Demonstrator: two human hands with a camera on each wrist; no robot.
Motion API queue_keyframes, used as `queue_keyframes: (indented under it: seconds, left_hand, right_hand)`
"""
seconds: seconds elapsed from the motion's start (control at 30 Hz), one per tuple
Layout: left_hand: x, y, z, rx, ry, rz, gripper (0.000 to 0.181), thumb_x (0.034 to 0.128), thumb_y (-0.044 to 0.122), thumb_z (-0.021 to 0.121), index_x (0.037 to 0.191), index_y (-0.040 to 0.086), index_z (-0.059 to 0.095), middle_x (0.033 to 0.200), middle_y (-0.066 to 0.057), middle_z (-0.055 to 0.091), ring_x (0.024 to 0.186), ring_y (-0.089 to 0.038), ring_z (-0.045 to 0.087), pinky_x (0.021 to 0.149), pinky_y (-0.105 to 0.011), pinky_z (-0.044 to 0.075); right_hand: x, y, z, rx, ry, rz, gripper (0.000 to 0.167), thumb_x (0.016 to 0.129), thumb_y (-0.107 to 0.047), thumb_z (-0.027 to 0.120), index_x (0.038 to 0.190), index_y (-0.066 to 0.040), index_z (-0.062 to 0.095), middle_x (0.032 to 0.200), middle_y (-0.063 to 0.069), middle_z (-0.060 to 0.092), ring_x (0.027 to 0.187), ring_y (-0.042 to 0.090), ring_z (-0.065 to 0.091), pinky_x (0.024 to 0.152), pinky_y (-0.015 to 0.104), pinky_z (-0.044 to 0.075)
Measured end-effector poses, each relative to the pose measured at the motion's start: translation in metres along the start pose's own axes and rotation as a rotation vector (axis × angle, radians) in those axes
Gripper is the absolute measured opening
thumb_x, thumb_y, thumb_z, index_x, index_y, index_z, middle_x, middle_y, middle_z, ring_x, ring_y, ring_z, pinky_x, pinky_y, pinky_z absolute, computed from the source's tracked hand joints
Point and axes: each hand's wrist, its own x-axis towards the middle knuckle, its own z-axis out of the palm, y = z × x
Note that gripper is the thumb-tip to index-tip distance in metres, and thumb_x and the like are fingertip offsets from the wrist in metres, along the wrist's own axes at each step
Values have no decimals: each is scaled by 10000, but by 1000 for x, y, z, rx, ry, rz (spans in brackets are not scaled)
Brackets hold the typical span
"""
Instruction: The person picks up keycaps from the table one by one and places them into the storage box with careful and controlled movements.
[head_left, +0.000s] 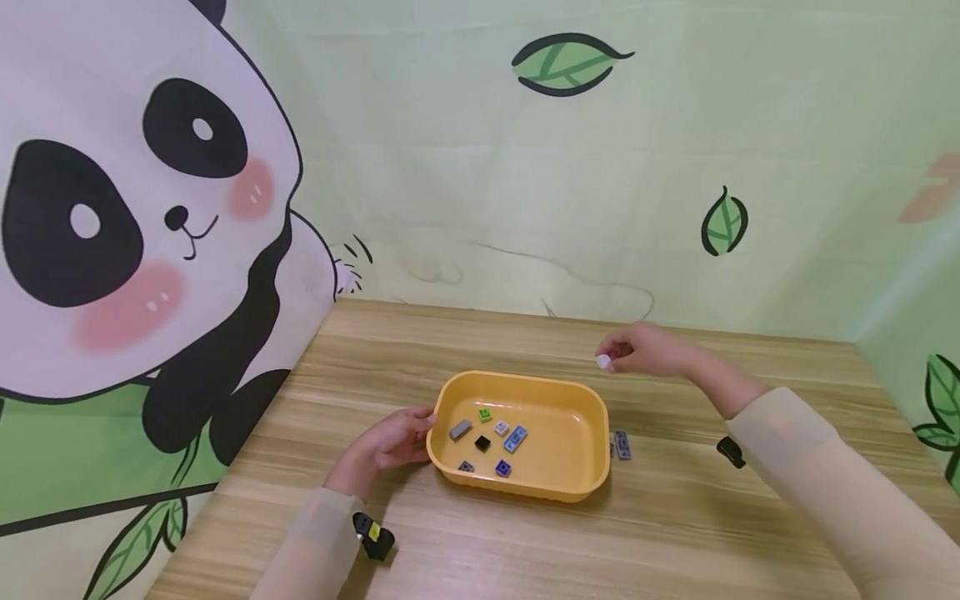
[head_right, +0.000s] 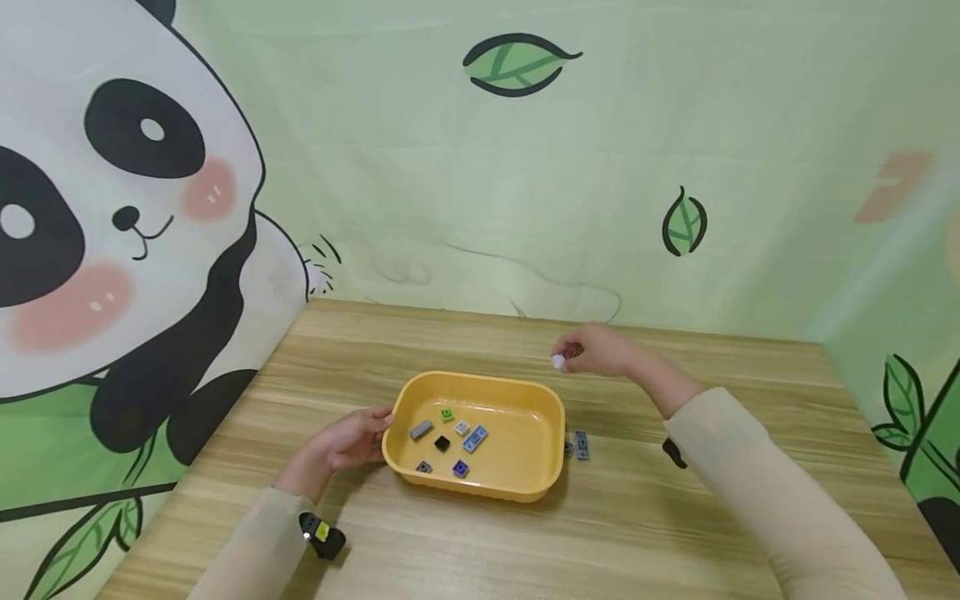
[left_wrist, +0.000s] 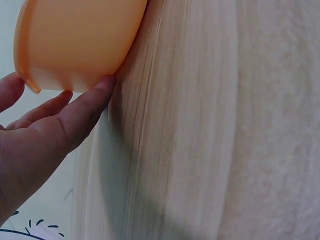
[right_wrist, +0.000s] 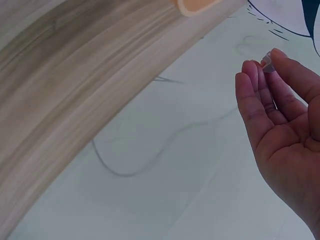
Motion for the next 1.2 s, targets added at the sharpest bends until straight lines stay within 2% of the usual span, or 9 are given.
queue_keyframes:
  seconds: [0.13, 0.43, 0.7, 0.93, 1.2]
  left_hand:
    - [0, -1, 0, -9, 18, -5, 594, 1097, 152, 365, 1603, -76, 153, 1491, -174, 515, 1083, -50, 582, 982, -336, 504]
    - [0, -1, 2, -7, 14, -6, 593, 1100, 158, 358, 1608, -64, 148, 1594, -250, 385, 1115, -60, 569, 1001, -343, 500]
    - [-1, 0, 2, -8, 6, 5, 586, 1100, 151, 348, 1606, -69, 150, 1568, -237, 416, 1107, -53, 566, 982, -322, 497]
    - [-1, -1, 0, -23, -12, 18, 597, 1096, 155, 362, 1600, -82, 145, 1432, -110, 561, 1095, -53, 582, 976, -325, 505]
    - [0, -1, 0, -21, -22, 19, 593, 1094, 150, 345, 1599, -84, 143, 1487, -142, 517, 1106, -48, 578, 993, -330, 496]
  right_hand:
    - [7, -7, -5, -17, -7, -17, 207, 958, -61, 671, 1117, 65, 710, 962, 137, 723, 861, 170, 589, 804, 327, 555]
    - [23, -20, -8, -43, -49, -10, 210, 967, -79, 665, 1130, 42, 714, 1012, 158, 725, 897, 187, 608, 851, 361, 566]
    - [39, -29, -5, -73, -90, -39, 209, 946, -56, 671, 1126, 42, 711, 1001, 129, 719, 911, 181, 612, 858, 352, 544]
    - [52, -37, 0, -52, -143, -23, 220, 927, -22, 680, 1134, 49, 701, 1016, 137, 711, 905, 175, 603, 838, 300, 544]
    - [64, -48, 7, -62, -183, -3, 186, 927, -17, 676, 1106, 22, 704, 1015, 122, 707, 905, 174, 599, 842, 288, 545]
